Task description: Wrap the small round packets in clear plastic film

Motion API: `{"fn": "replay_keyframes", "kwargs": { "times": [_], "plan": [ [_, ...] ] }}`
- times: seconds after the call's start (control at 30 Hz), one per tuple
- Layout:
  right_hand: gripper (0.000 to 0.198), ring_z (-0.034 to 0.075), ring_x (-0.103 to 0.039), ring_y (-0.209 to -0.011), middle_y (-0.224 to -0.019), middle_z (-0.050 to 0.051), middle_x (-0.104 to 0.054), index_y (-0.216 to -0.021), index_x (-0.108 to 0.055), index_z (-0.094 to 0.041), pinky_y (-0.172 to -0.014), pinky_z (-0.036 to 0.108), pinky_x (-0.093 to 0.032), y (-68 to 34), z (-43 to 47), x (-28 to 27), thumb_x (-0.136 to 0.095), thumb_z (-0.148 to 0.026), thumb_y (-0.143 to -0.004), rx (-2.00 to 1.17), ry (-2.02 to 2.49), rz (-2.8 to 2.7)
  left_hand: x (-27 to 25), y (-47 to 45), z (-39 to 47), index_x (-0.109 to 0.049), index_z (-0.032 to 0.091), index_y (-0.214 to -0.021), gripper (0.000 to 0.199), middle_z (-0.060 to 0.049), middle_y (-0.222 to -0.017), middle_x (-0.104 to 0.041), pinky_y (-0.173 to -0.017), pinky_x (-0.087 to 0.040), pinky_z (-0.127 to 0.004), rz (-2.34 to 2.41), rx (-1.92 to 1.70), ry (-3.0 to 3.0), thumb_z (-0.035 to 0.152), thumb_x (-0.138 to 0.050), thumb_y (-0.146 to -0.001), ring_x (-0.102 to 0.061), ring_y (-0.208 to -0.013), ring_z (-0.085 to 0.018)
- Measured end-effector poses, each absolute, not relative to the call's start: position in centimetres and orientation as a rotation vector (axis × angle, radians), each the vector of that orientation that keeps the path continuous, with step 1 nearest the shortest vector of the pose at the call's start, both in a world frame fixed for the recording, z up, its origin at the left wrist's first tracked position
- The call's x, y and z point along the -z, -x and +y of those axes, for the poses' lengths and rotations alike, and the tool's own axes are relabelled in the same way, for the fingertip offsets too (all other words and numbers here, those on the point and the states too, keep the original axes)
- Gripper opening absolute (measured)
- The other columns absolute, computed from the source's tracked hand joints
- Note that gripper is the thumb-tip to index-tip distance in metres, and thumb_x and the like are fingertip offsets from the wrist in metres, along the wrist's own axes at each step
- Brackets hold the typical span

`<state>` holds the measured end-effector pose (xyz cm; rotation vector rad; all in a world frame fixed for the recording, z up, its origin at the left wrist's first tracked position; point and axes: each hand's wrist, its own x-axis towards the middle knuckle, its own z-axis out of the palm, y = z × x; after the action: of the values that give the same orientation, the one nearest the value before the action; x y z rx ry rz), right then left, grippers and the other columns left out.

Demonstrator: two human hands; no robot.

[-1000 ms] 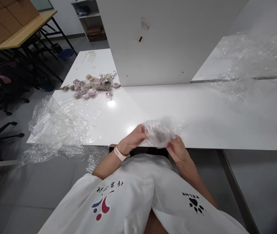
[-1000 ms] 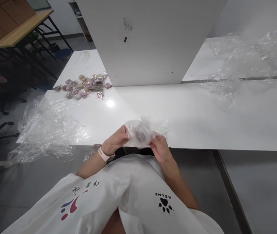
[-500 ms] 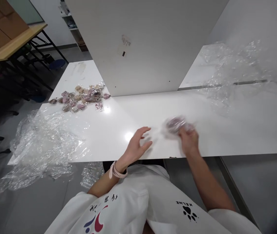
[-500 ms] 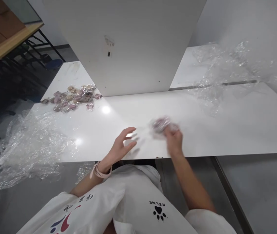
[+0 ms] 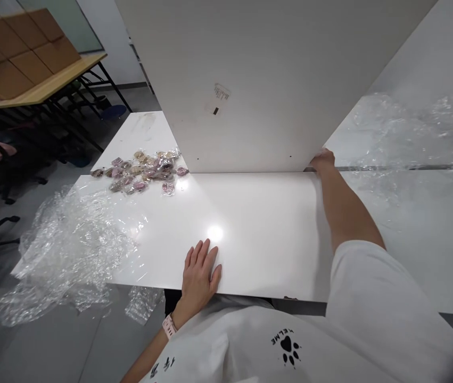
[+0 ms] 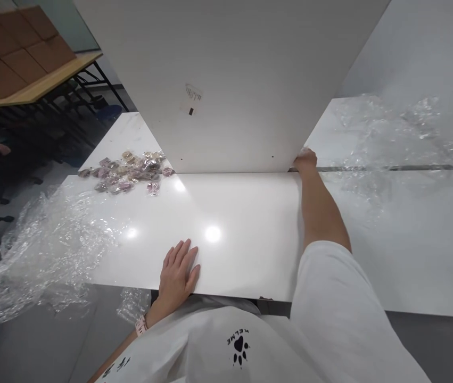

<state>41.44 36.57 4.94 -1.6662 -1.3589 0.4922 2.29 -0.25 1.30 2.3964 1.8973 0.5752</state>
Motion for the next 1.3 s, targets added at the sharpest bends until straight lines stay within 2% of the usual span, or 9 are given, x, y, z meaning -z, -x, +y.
{"fn": "replay_keyframes", "kwargs": {
  "times": [0.2, 0.3, 0.47, 0.63, 0.77, 0.9, 1.0, 1.13, 1.3],
  "plan": [
    [0.034, 0.032, -0.028, -0.134, -0.143, 0.026, -0.047, -0.114, -0.062, -0.013, -0.108, 0.055, -0.011, -46.6, 28.2, -2.1, -0.061, -0.036, -0.088, -0.098, 1.889, -1.342, -1.2, -2.1, -0.2, -0.054, 0.025, -0.14, 0.046, -0.009, -0.155, -0.045, -0.117, -0.035, -0.052, 1.882, -0.606, -2.382, 0.028, -0.053, -0.094, -0.039, -0.145, -0.03],
    [0.044, 0.037, -0.022, -0.143, -0.155, 0.028, -0.033, -0.129, -0.058, -0.011, -0.112, 0.059, -0.01, -49.5, 21.5, 0.3, -0.048, -0.037, -0.095, -0.059, 2.116, -1.346, -1.2, -2.0, -0.2, -0.054, 0.024, -0.139, 0.045, -0.01, -0.155, -0.045, -0.118, -0.033, -0.053, 1.854, -0.627, -2.382, 0.028, -0.053, -0.094, -0.038, -0.146, -0.03],
    [0.052, 0.035, -0.035, -0.143, -0.146, 0.026, -0.048, -0.132, -0.058, -0.006, -0.117, 0.055, -0.025, -47.3, 13.2, 2.0, -0.041, -0.036, -0.093, -0.174, 2.175, -1.508, -0.9, -2.0, -0.1, -0.054, 0.022, -0.139, 0.044, -0.012, -0.154, -0.046, -0.12, -0.029, -0.054, 1.817, -0.672, -2.35, 0.029, -0.052, -0.095, -0.037, -0.146, -0.031],
    [0.05, 0.034, -0.047, -0.135, -0.14, 0.019, -0.057, -0.133, -0.06, -0.014, -0.114, 0.06, -0.034, -34.3, 4.7, -0.9, -0.043, -0.041, -0.094, -0.339, 1.756, -1.856, -2.1, -1.9, -0.1, -0.056, 0.02, -0.133, 0.038, -0.014, -0.148, -0.052, -0.117, -0.033, -0.056, 1.779, -0.847, -2.125, 0.031, -0.051, -0.097, -0.043, -0.142, -0.031],
    [0.035, 0.024, -0.063, -0.119, -0.132, 0.007, -0.065, -0.13, -0.064, -0.03, -0.097, 0.042, -0.055, -25.8, -1.0, -6.8, -0.052, -0.031, -0.097, -0.773, 1.082, -2.109, -5.7, -2.3, 1.2, -0.057, 0.022, -0.127, 0.031, -0.012, -0.14, -0.058, -0.105, -0.048, -0.046, 1.615, -1.112, -1.973, 0.031, -0.05, -0.099, -0.052, -0.131, -0.025],
    [0.021, 0.017, -0.069, -0.082, -0.099, 0.003, -0.074, -0.108, -0.071, -0.027, -0.074, 0.032, -0.057, -25.3, -1.4, -10.9, -0.054, -0.025, -0.097, -0.49, 1.17, -1.663, -8.0, -4.1, 4.7, -0.063, 0.022, -0.113, 0.023, -0.009, -0.125, -0.067, -0.101, -0.05, -0.043, 1.426, -1.11, -2.121, 0.03, -0.044, -0.101, -0.058, -0.121, -0.022],
    [0.026, 0.02, -0.066, -0.093, -0.102, 0.006, -0.072, -0.099, -0.072, -0.024, -0.079, 0.035, -0.054, -27.5, 0.4, -9.5, -0.049, -0.036, -0.099, -0.307, 1.485, -1.55, -7.6, -5.5, 7.2, -0.062, 0.022, -0.124, 0.035, -0.008, -0.143, -0.058, -0.112, -0.042, -0.048, 1.305, -0.676, -2.319, 0.035, -0.036, -0.104, -0.049, -0.136, -0.024],
    [0.04, 0.025, -0.062, -0.111, -0.111, 0.007, -0.072, -0.087, -0.072, -0.024, -0.097, 0.046, -0.05, -31.1, 2.0, -4.3, -0.043, -0.048, -0.098, -0.522, 1.597, -1.882, -5.6, -4.3, 8.7, -0.034, 0.022, -0.154, 0.066, -0.009, -0.164, -0.028, -0.123, -0.017, -0.061, 1.183, 0.014, -2.457, 0.058, -0.038, -0.099, -0.018, -0.153, -0.034],
    [0.049, 0.029, -0.064, -0.109, -0.106, 0.011, -0.072, -0.064, -0.064, -0.022, -0.099, 0.048, -0.048, -37.0, 3.6, -2.4, -0.04, -0.053, -0.094, -0.426, 1.939, -1.783, -4.2, 0.8, 9.0, -0.013, 0.024, -0.161, 0.086, -0.007, -0.168, -0.008, -0.124, -0.006, -0.059, 1.435, 0.135, -2.389, 0.072, -0.035, -0.093, 0.001, -0.155, -0.034]
  ]
}}
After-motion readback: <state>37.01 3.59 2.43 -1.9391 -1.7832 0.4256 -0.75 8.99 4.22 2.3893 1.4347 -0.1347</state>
